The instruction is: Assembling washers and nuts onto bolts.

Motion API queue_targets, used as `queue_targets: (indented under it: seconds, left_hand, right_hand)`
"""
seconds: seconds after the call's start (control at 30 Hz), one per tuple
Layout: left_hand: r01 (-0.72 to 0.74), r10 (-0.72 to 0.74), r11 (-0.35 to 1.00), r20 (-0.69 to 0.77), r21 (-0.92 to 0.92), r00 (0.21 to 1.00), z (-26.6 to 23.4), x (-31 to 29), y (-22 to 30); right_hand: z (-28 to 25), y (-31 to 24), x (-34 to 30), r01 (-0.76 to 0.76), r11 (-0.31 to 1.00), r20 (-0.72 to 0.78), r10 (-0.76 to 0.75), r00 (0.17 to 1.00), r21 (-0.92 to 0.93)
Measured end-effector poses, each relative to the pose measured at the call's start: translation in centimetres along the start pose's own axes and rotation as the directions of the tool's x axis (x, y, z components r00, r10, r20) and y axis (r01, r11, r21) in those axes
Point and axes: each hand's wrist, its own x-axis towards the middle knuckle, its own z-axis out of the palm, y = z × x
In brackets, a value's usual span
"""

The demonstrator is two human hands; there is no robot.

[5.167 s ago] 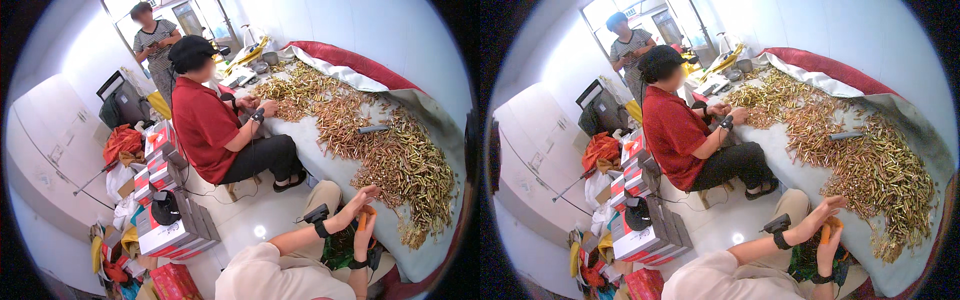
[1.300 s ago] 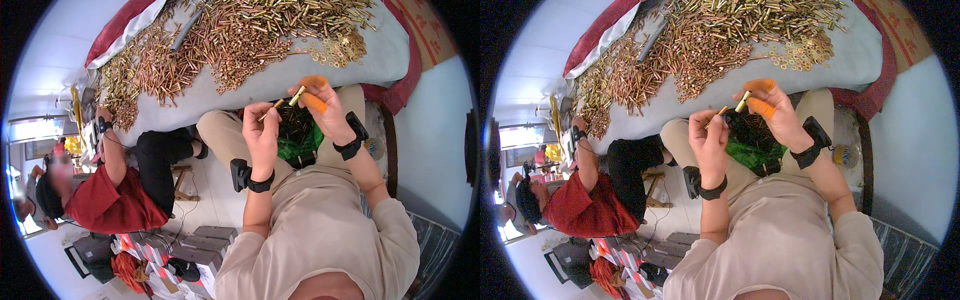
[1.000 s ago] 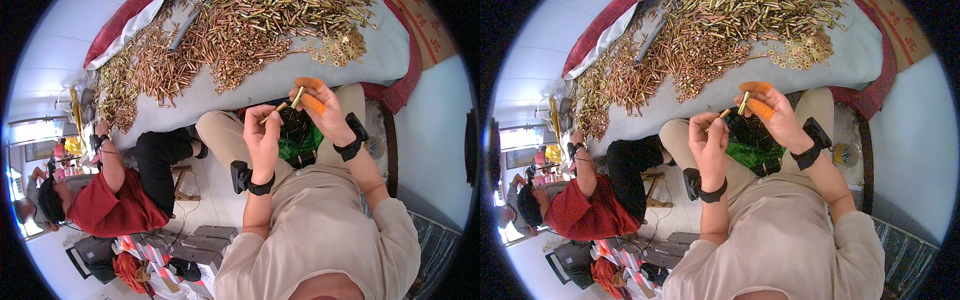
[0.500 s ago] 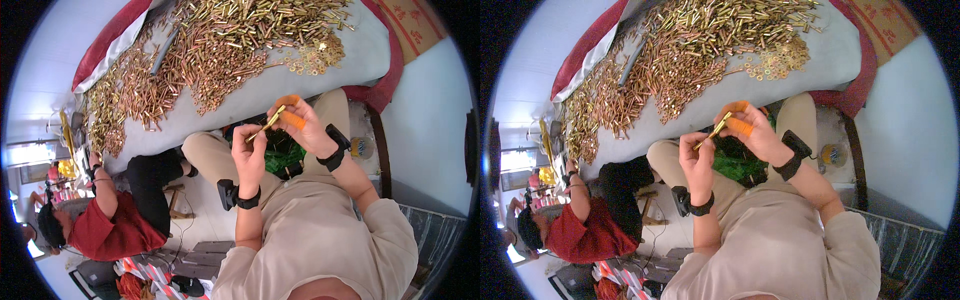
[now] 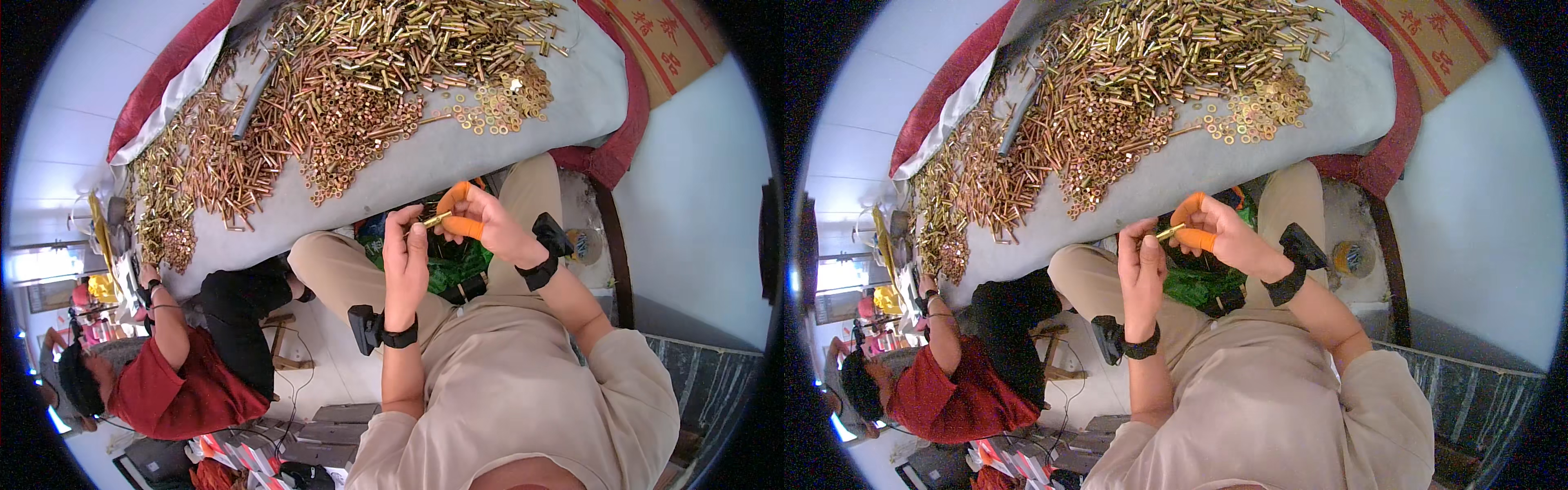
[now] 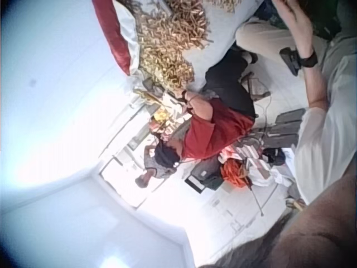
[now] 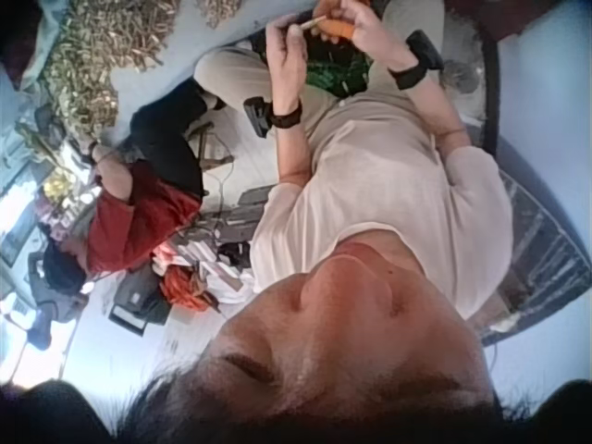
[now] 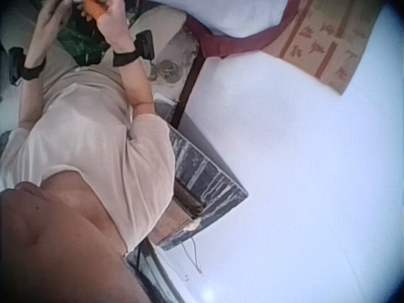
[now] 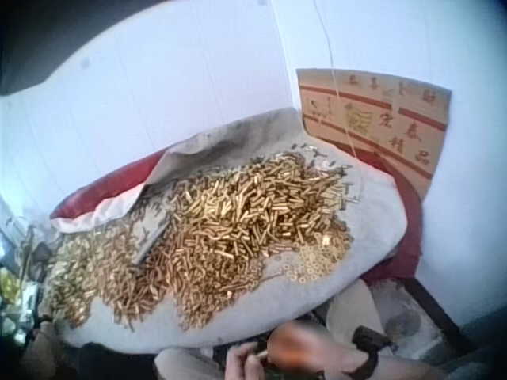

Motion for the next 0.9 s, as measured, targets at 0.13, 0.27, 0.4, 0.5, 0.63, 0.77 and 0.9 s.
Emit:
queue_targets:
  seconds: [0.13, 0.27, 0.4, 0.5, 0.63, 0.77, 0.9]
  left_hand:
    - [-0.121, 0.112, 0.991, 0.134, 0.056, 0.985, 1.1, 0.1, -0.3]
    - [0.136, -0.127, 0.986, 0.092, -0.096, 0.988, 1.2, 0.0, 0.2]
    - [0.181, -0.185, 0.966, -0.003, -0.187, 0.983, 1.1, 0.0, -0.4]
    - [0.199, -0.204, 0.958, -0.003, -0.209, 0.979, 1.0, -0.2, -0.4]
    - [0.243, -0.249, 0.945, -0.001, -0.217, 0.968, 1.0, -0.1, -0.4]
    - [0.27, -0.267, 0.936, 0.043, -0.226, 0.963, 1.1, -0.1, -0.2]
    - [0.292, -0.291, 0.925, 0.039, -0.244, 0.956, 1.4, -0.1, 0.1]
  right_hand:
    - [0.2, 1.0, 0.1, 0.033, 0.998, 0.014, -0.032, 0.999, -0.062]
    - [-0.5, 1.4, 0.3, -0.115, 0.969, -0.07, 0.102, 0.992, -0.22]
    - [-4.9, 2.0, 2.8, 0.025, 0.598, -0.272, -0.4, 0.875, -0.801]
    - [-7.8, 1.5, 5.1, -0.128, 0.354, -0.342, -0.649, 0.68, -0.927]
    - [-9.2, 1.5, 5.7, -0.189, 0.096, -0.206, -0.64, 0.74, -0.977]
    - [-9.6, 1.8, 6.1, 0.025, 0.056, -0.015, -0.619, 0.785, -0.998]
    - [-10.2, 2.4, 6.1, 0.003, 0.33, -0.221, -0.639, 0.737, -0.944]
